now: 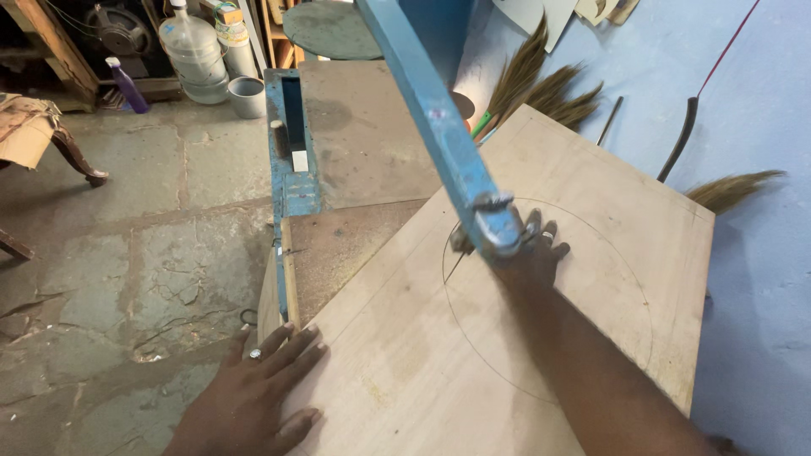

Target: The person guides a plywood sheet on a treadle-powered scroll saw, cutting along a pencil-drawn circle. They rotate and reposition the board with both hands to keep the blade following the curved line, continuing the cut through the episode.

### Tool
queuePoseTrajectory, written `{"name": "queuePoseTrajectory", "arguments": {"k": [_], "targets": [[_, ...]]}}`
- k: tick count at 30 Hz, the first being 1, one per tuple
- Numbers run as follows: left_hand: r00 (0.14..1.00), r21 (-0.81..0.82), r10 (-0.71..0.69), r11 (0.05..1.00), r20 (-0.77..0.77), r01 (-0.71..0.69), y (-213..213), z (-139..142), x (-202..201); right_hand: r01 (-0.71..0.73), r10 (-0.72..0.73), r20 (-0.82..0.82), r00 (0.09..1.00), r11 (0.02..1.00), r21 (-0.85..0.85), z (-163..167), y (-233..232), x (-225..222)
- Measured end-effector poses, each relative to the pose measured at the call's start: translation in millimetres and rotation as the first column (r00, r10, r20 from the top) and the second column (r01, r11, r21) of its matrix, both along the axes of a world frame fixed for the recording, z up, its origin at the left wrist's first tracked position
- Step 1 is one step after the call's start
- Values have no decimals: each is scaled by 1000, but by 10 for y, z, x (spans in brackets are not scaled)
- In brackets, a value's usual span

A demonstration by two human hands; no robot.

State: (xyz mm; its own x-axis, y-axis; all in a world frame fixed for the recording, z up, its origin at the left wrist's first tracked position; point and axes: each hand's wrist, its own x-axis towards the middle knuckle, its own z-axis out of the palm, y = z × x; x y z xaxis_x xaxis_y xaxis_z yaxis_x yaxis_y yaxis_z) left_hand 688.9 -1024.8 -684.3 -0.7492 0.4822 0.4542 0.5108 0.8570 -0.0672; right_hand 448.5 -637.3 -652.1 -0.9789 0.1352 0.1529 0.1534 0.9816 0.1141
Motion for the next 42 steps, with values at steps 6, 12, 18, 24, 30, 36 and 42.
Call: {"name": "queuePoseTrajectory", "arguments": {"k": [6,12,18,24,30,36,42], "targets": [[935,4,52,998,351,-57,34,74,9,0,0,17,1000,1000,4,-84,70,-45],[998,17,-16,1000,60,15,4,75,-3,-19,19,-19,1000,1000,0,-124,81,-111],[976,11,-29,999,-217,32,-47,-31,17,-17,18,25,1000,1000,-10,70,-41,33],[957,-30,-26,999,-289,18,-76,1,-47,9,-9,-9,1000,1000,-22,125,-101,33],[987,125,-59,991,149,41,-114,-16,-16,30,-28,62,998,999,-40,-17,7,-93],[998,97,-54,994,-24,56,-111,-13,-28,25,-21,47,999,997,-78,-69,46,-155],[991,53,-37,998,-128,44,-100,15,-52,32,-27,74,997,998,-63,64,-35,-87]]}}
